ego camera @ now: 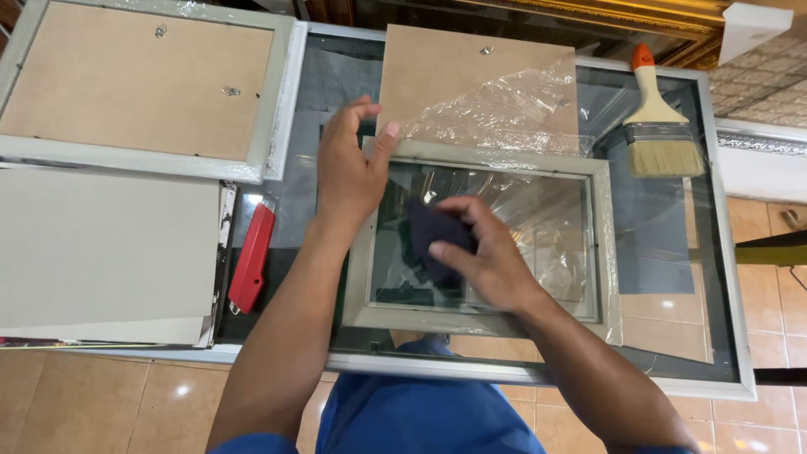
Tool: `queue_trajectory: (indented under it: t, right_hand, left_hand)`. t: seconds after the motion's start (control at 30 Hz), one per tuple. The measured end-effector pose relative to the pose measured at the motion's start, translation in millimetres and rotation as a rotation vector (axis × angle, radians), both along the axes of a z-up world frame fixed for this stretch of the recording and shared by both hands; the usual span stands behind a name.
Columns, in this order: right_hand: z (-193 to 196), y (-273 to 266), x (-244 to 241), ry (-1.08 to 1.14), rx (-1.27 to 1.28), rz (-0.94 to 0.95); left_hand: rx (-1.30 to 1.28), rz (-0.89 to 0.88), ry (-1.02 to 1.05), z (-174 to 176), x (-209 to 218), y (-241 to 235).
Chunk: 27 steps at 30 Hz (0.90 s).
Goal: Cleaning a picture frame glass and assembling the artwork with a backing board.
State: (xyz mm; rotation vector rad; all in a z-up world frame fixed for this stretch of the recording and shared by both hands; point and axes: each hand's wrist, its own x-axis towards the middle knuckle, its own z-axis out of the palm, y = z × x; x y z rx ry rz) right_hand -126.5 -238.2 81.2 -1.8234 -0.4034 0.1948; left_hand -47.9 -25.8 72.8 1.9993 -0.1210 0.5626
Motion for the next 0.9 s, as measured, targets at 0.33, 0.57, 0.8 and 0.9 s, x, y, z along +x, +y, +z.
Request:
queue_trajectory:
  t: [0.33,0.57,0.8,0.9]
  right_hand:
    - [-21.4,-2.3,6.8,-0.150,0.397,-0.294]
    - [-15.4,4.8,4.9,-0.146,0.529,-0.360]
    - [-17.7,0.8,9.3,-0.154,0.505,-0.411]
    - [-7.2,4.1,8.1,-0.134,0.444,-0.439]
  left_hand:
    - [-0.271,-0.428,0.405,28.0,-66.0,-78.1]
    - [-0.354,-0.421,0.392,31.7,-67.1,-78.6]
    - [-0.363,-0.394,0.310,36.0,-72.3,-80.3]
    - [-0.351,-0.363,0.312,27.5,-69.2,-81.9]
